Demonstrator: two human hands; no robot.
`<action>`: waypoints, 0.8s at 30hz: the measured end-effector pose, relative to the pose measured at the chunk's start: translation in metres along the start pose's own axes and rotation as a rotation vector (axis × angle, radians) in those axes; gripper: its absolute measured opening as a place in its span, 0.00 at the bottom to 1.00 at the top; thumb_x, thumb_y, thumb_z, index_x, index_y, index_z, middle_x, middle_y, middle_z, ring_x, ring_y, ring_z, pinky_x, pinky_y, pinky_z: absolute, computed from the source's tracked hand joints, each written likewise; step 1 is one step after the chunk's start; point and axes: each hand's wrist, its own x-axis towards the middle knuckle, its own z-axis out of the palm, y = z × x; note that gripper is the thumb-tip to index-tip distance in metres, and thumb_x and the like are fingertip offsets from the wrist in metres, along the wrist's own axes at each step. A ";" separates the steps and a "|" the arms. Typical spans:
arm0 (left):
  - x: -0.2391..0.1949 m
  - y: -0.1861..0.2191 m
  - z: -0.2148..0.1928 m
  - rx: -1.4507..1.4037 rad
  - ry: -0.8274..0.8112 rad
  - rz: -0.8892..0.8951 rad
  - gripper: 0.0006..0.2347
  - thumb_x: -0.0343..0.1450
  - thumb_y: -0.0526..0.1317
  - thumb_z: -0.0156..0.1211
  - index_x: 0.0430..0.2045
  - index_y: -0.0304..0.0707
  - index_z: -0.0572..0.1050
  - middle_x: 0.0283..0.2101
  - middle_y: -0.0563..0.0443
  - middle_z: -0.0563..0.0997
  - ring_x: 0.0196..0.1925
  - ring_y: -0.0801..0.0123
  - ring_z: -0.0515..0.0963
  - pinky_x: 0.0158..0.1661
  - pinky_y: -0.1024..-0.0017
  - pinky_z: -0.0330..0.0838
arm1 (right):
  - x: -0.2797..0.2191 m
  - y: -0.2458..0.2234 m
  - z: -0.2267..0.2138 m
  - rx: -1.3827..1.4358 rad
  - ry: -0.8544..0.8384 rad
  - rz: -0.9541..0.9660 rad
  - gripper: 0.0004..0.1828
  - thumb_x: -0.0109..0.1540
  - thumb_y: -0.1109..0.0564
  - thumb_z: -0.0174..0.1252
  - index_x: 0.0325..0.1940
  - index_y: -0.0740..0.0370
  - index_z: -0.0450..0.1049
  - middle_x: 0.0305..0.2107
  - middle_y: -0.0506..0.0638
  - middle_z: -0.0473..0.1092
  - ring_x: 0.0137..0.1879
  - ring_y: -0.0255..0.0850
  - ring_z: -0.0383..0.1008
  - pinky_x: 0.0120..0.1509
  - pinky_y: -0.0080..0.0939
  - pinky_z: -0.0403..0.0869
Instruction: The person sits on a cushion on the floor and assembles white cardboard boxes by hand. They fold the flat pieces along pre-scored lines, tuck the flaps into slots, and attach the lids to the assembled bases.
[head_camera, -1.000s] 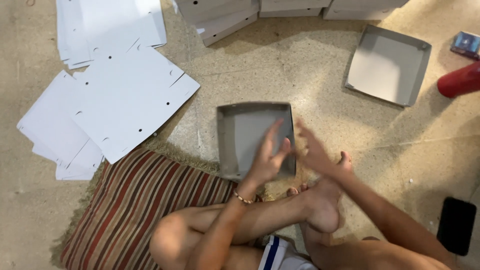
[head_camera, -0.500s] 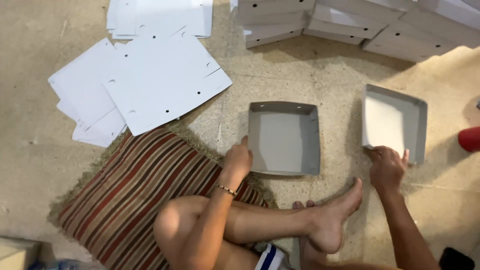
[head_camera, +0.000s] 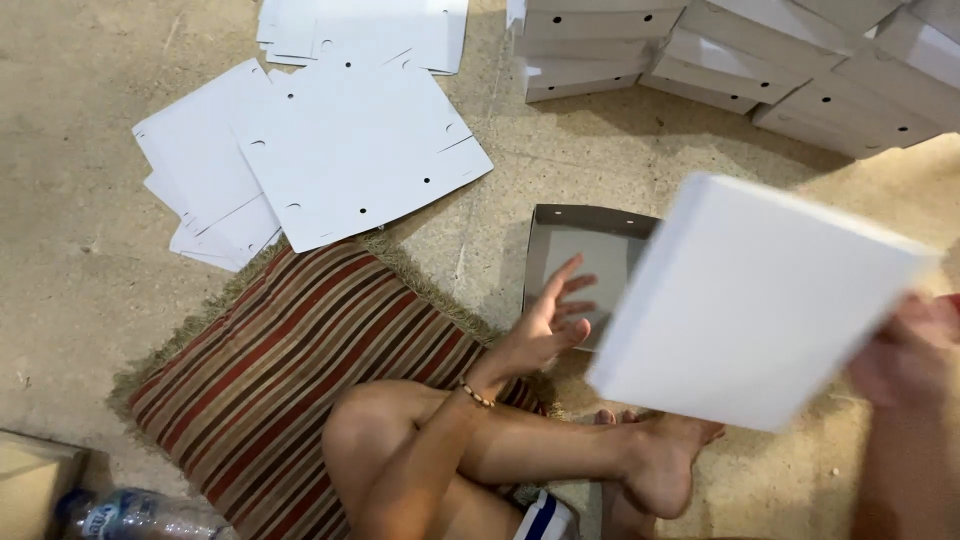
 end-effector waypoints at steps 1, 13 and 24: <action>-0.002 -0.005 0.003 -0.160 -0.077 0.016 0.35 0.66 0.52 0.53 0.64 0.49 0.40 0.61 0.35 0.52 0.60 0.44 0.58 0.55 0.53 0.57 | 0.024 0.019 0.005 -0.077 0.090 -0.073 0.16 0.59 0.29 0.52 0.32 0.38 0.69 0.27 0.34 0.65 0.31 0.23 0.65 0.38 0.22 0.65; 0.016 0.019 -0.009 0.114 0.310 -0.333 0.50 0.51 0.62 0.61 0.62 0.53 0.34 0.65 0.33 0.32 0.66 0.39 0.38 0.60 0.44 0.39 | 0.246 0.157 0.009 -0.741 0.913 -0.550 0.25 0.53 0.28 0.52 0.38 0.47 0.74 0.33 0.46 0.72 0.37 0.39 0.74 0.49 0.41 0.73; 0.020 -0.027 -0.015 -0.194 0.354 -0.068 0.25 0.70 0.52 0.44 0.54 0.31 0.57 0.56 0.27 0.57 0.57 0.41 0.56 0.55 0.49 0.50 | 0.248 0.183 0.029 -1.280 0.919 -0.632 0.20 0.63 0.39 0.49 0.40 0.59 0.68 0.37 0.49 0.64 0.44 0.40 0.63 0.49 0.43 0.64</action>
